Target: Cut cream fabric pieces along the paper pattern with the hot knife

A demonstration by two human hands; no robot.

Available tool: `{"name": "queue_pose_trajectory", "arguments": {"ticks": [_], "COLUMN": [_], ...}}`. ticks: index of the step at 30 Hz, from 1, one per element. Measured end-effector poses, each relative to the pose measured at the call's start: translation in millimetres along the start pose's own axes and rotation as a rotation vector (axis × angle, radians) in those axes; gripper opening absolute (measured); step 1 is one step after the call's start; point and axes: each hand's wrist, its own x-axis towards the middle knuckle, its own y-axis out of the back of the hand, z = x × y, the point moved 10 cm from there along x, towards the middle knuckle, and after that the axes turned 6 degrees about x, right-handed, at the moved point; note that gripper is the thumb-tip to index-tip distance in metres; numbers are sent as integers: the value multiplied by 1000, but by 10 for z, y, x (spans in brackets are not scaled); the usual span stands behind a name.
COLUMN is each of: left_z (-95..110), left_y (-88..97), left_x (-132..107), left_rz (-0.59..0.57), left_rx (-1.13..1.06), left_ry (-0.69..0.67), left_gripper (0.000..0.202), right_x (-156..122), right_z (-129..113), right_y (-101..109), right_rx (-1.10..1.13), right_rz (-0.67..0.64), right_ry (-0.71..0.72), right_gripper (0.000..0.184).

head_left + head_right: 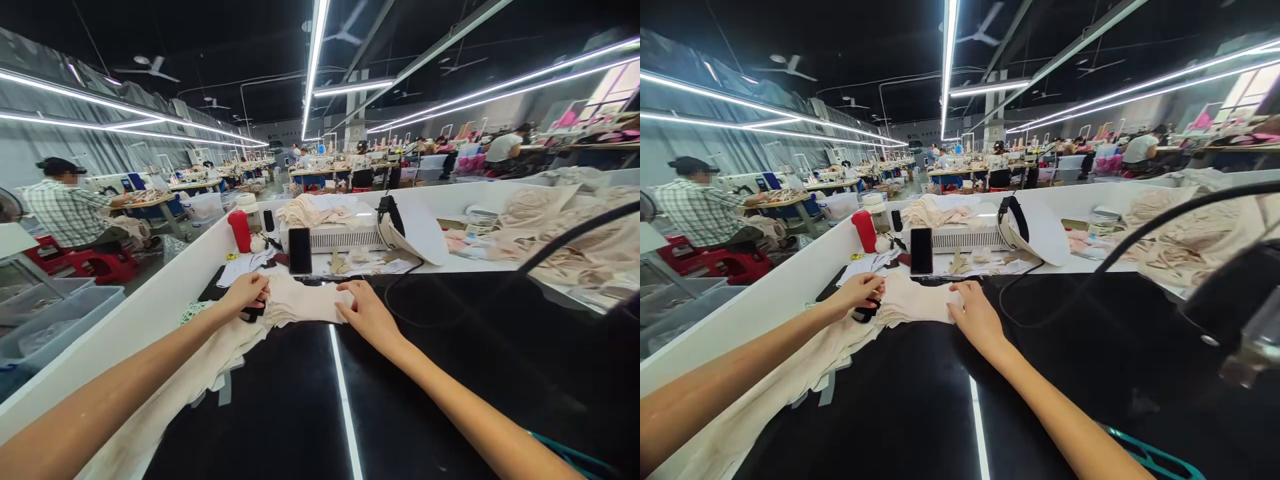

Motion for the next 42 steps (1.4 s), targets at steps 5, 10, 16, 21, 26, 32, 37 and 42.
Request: {"name": "queue_pose_trajectory", "arguments": {"ticks": [5, 10, 16, 21, 26, 32, 37, 42], "left_z": [-167, -517, -707, -632, -483, 1, 413, 599], "left_y": [600, 949, 768, 758, 939, 964, 344, -421], "left_x": [-236, -547, -816, -858, -916, -1240, -1700, -2213], "left_rz": [-13, -89, -193, -140, -51, 77, 15, -244], "left_rx": [329, 646, 830, 857, 816, 702, 616, 520], "left_ry": [-9, 61, 18, -61, -148, -341, -574, -860], "left_gripper": [31, 29, 28, 29, 29, 32, 31, 25], "right_x": [-182, -342, -475, -593, -746, -1056, -1351, -1221], "right_z": [-143, -212, -386, -496, -588, -819, -982, -863], "right_y": [-57, -182, -320, -385, -573, -967, -1243, -1155], "right_rx": [97, 163, 187, 211, 298, 510, 958, 1239], "right_rz": [-42, -110, -240, -313, -420, -620, -695, -418], "right_ry": [38, -12, -53, -91, -151, -280, -555, -609], "right_gripper": [24, 24, 22, 21, 20, 32, 55, 45]}}
